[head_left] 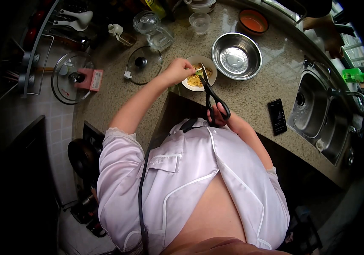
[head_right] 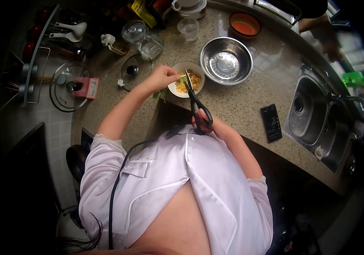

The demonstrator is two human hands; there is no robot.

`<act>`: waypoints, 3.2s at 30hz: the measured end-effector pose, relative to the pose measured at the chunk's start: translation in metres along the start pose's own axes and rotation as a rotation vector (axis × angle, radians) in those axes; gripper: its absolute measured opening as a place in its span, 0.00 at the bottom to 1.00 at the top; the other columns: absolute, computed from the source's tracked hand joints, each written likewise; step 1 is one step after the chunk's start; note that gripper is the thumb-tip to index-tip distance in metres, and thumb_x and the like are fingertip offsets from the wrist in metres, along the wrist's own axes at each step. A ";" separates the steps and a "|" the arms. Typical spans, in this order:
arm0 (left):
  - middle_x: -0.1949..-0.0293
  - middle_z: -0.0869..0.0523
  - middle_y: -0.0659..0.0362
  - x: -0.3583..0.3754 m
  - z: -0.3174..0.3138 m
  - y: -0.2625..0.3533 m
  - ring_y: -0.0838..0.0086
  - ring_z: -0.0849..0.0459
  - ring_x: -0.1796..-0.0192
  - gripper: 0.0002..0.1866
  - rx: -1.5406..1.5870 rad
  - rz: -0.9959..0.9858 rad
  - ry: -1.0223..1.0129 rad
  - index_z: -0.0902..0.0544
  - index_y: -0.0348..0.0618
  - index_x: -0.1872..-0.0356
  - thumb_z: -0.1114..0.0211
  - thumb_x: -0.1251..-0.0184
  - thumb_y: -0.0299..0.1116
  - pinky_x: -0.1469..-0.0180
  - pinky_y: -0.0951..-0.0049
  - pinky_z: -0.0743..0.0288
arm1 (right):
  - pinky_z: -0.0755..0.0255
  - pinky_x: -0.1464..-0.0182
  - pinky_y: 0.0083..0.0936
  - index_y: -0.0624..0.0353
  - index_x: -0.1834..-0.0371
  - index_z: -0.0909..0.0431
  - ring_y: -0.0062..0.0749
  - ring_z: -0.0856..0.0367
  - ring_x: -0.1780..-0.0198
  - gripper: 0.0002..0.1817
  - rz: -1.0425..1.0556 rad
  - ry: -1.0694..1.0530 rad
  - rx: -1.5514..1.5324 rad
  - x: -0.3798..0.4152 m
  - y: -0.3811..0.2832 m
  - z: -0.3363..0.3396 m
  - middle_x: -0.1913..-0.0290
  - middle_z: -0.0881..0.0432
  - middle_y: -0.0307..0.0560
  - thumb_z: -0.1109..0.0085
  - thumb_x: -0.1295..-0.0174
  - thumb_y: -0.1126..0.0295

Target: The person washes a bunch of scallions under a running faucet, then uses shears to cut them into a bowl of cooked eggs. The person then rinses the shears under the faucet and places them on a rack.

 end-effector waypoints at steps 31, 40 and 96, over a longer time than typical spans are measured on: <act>0.77 0.17 0.54 -0.003 -0.005 0.000 0.75 0.21 0.73 0.13 -0.190 0.123 -0.165 0.17 0.33 0.70 0.35 0.49 0.35 0.68 0.73 0.28 | 0.53 0.81 0.13 0.52 0.71 0.28 0.14 0.42 0.83 0.21 -0.050 0.237 0.197 0.002 0.006 0.008 0.78 0.27 0.34 0.49 0.42 0.45; 0.78 0.19 0.48 -0.001 0.001 0.012 0.64 0.19 0.73 0.13 -0.219 0.092 -0.050 0.17 0.33 0.72 0.35 0.49 0.37 0.66 0.67 0.26 | 0.56 0.81 0.13 0.52 0.69 0.27 0.14 0.46 0.83 0.26 -0.100 0.110 0.045 0.005 -0.003 0.004 0.77 0.26 0.34 0.55 0.43 0.38; 0.79 0.20 0.50 0.002 -0.008 0.016 0.66 0.21 0.73 0.13 -0.322 -0.029 -0.178 0.18 0.36 0.71 0.44 0.44 0.36 0.68 0.68 0.30 | 0.53 0.80 0.13 0.53 0.69 0.27 0.14 0.40 0.81 0.31 -0.082 0.087 0.012 -0.008 -0.006 -0.001 0.77 0.27 0.35 0.54 0.48 0.33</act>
Point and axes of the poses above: each hand's wrist, its own x-axis away from the middle knuckle, its own z-axis out of the back of the hand, y = z × x, the point moved 2 cm from there along -x, towards the middle knuckle
